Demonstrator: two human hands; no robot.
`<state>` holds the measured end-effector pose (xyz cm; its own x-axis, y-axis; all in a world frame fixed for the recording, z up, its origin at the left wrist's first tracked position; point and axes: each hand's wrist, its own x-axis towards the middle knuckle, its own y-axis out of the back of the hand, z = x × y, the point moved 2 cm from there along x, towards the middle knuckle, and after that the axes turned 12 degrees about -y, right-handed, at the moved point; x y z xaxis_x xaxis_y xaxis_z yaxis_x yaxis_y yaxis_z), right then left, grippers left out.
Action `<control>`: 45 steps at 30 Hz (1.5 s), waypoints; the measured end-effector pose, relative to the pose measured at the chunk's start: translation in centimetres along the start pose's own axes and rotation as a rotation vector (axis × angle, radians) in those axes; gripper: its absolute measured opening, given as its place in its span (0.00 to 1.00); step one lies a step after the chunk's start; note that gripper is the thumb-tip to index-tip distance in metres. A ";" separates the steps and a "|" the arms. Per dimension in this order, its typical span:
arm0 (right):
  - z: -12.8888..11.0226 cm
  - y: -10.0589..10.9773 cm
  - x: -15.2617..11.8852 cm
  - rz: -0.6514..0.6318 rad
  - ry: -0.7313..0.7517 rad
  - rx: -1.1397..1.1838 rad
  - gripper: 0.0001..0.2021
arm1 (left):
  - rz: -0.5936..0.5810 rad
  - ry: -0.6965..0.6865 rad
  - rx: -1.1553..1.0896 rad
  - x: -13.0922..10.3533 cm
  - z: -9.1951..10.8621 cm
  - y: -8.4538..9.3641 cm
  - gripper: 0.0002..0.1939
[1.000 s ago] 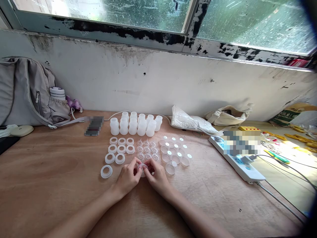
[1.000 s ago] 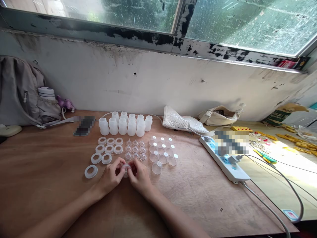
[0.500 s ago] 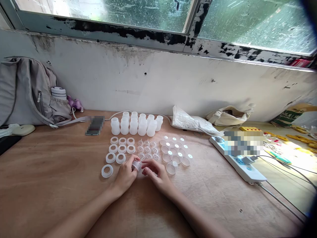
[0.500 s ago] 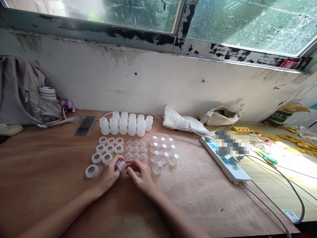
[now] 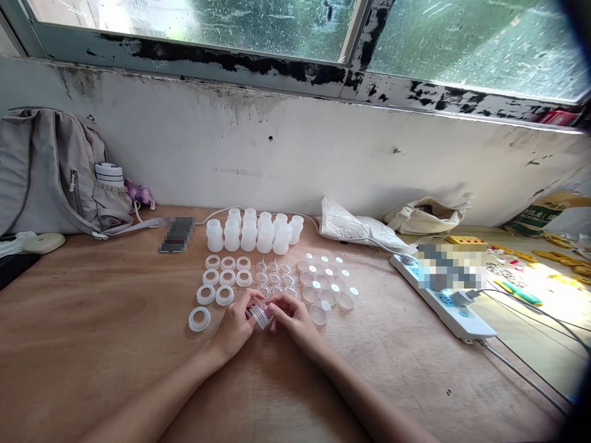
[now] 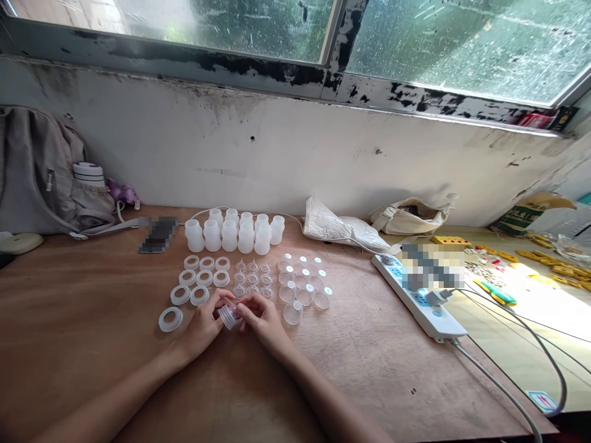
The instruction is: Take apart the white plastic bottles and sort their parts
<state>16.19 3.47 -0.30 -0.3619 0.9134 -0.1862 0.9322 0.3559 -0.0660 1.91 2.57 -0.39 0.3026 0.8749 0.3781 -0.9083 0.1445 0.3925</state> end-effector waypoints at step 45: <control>0.0 1.0 0.0 0.128 0.109 0.044 0.09 | 0.122 -0.150 0.021 0.1 0.5 0.2 0.19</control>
<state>17.15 3.85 -0.38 -0.2367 0.9675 -0.0889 0.9692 0.2287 -0.0920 1.90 2.42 0.12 0.2313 0.8064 0.5442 -0.9351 0.0300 0.3530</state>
